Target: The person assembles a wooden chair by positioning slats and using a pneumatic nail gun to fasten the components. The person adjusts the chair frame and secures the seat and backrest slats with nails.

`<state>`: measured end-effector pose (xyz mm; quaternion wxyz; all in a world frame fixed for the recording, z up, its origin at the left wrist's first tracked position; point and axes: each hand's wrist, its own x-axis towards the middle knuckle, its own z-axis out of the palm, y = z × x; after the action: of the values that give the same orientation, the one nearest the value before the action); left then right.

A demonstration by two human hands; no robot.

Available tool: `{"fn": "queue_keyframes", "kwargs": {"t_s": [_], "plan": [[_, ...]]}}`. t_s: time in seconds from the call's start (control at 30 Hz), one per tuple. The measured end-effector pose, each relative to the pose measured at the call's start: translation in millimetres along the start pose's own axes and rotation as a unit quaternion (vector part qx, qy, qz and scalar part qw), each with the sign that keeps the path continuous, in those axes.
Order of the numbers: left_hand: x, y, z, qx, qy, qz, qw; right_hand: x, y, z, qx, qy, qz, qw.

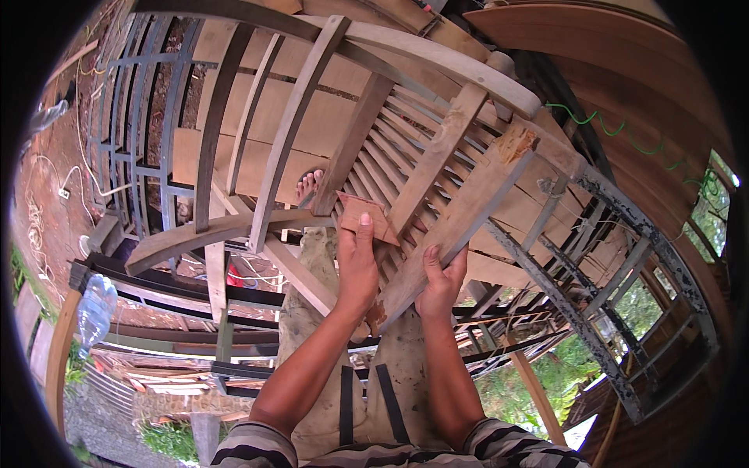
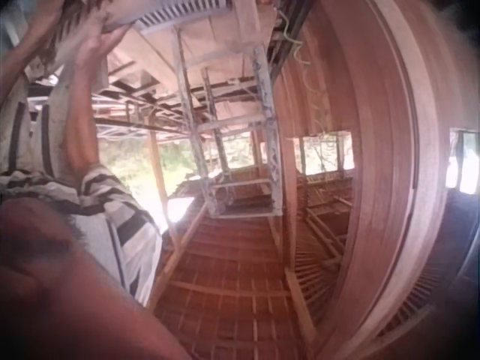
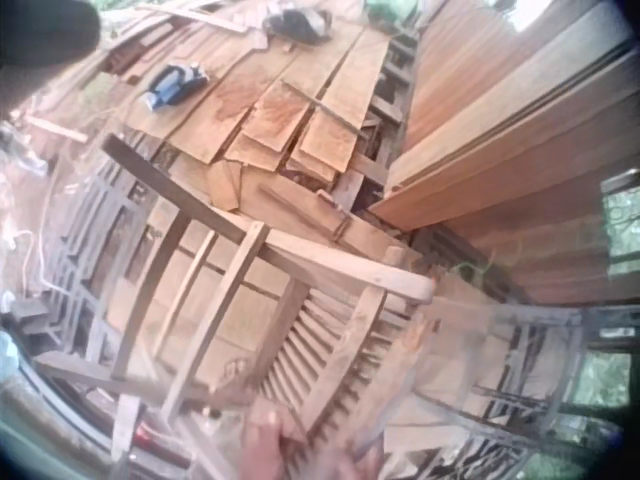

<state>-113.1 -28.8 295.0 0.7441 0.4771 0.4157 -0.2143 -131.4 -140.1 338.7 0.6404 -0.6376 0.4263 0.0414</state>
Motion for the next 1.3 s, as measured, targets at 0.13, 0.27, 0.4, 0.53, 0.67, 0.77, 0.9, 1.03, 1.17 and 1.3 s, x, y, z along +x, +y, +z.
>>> {"fn": "queue_keyframes", "kwargs": {"t_s": [0.13, 0.27, 0.4, 0.53, 0.67, 0.77, 0.9, 1.03, 1.17, 1.3], "plan": [[3, -6, -1, 0.009, -0.002, -0.001, 1.0, 9, 0, 2, 0.021, -0.009, 0.002, 1.0], [3, -5, 0, 0.006, -0.011, -0.003, 1.0, 18, 4, 2, 0.001, -0.022, -0.007, 1.0], [3, -3, 1, -0.011, -0.008, 0.002, 1.0, 21, 7, 4, -0.013, -0.03, -0.004, 0.999], [5, -11, -1, 0.007, -0.022, 0.002, 1.0, 20, 5, 9, -0.021, -0.027, -0.012, 0.999], [6, -13, 5, 0.05, 0.008, 0.044, 0.998, 22, 6, 8, -0.021, -0.024, -0.02, 0.999], [4, -10, 8, 0.042, 0.005, 0.039, 0.998, 18, 3, 12, -0.029, -0.02, -0.02, 0.999], [10, -13, 15, 0.045, -0.006, 0.039, 0.998, 24, 8, 6, -0.044, -0.02, -0.023, 0.999], [9, -8, 17, 0.067, -0.011, 0.041, 0.997, 26, 7, 10, -0.033, -0.01, 0.003, 0.999], [16, -16, 17, 0.088, -0.013, 0.043, 0.995, 24, 9, 11, -0.02, 0.015, 0.028, 0.999], [11, -22, 14, 0.066, -0.027, 0.036, 0.997, 28, 8, 16, -0.026, 0.026, 0.035, 0.999]]}}
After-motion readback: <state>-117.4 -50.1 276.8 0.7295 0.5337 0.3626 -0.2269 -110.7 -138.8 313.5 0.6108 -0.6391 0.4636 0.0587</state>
